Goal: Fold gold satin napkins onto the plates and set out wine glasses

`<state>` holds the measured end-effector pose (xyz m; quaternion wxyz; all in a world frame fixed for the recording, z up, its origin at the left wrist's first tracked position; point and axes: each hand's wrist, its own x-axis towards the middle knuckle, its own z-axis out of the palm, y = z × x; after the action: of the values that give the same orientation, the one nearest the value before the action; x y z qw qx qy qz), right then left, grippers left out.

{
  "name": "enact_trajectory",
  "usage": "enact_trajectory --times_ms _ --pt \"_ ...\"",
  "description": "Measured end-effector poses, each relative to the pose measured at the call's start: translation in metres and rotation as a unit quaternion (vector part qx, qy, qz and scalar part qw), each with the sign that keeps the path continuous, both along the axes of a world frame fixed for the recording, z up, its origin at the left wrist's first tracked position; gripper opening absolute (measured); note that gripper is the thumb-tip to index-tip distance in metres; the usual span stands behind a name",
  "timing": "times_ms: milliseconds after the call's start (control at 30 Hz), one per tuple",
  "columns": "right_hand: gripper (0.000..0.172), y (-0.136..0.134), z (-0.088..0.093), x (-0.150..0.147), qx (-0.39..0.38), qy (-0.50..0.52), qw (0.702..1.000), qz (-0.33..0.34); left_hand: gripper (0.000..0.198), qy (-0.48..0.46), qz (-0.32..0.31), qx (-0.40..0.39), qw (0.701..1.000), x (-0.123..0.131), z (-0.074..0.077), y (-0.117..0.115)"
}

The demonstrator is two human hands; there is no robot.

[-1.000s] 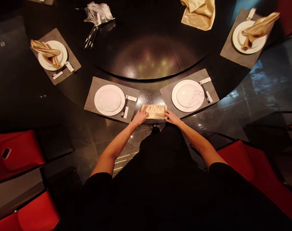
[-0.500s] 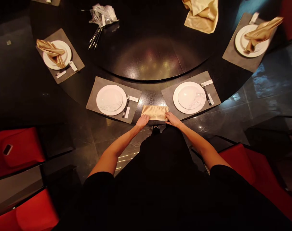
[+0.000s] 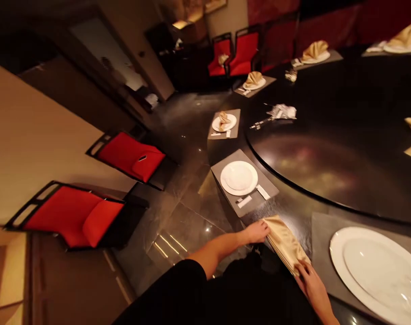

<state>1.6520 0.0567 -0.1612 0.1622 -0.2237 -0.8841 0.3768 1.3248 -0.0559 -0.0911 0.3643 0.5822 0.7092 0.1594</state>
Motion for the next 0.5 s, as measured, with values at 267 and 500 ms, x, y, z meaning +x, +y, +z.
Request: enact_trajectory --times_ms 267,500 --pt "0.026 0.071 0.074 -0.080 0.038 0.055 0.998 -0.018 0.040 -0.148 0.159 0.041 0.975 0.059 -0.075 -0.021" --pt "0.039 0.125 0.074 -0.193 -0.013 -0.303 0.953 -0.012 0.101 -0.285 0.266 0.028 0.920 0.093 -0.054 -0.045"
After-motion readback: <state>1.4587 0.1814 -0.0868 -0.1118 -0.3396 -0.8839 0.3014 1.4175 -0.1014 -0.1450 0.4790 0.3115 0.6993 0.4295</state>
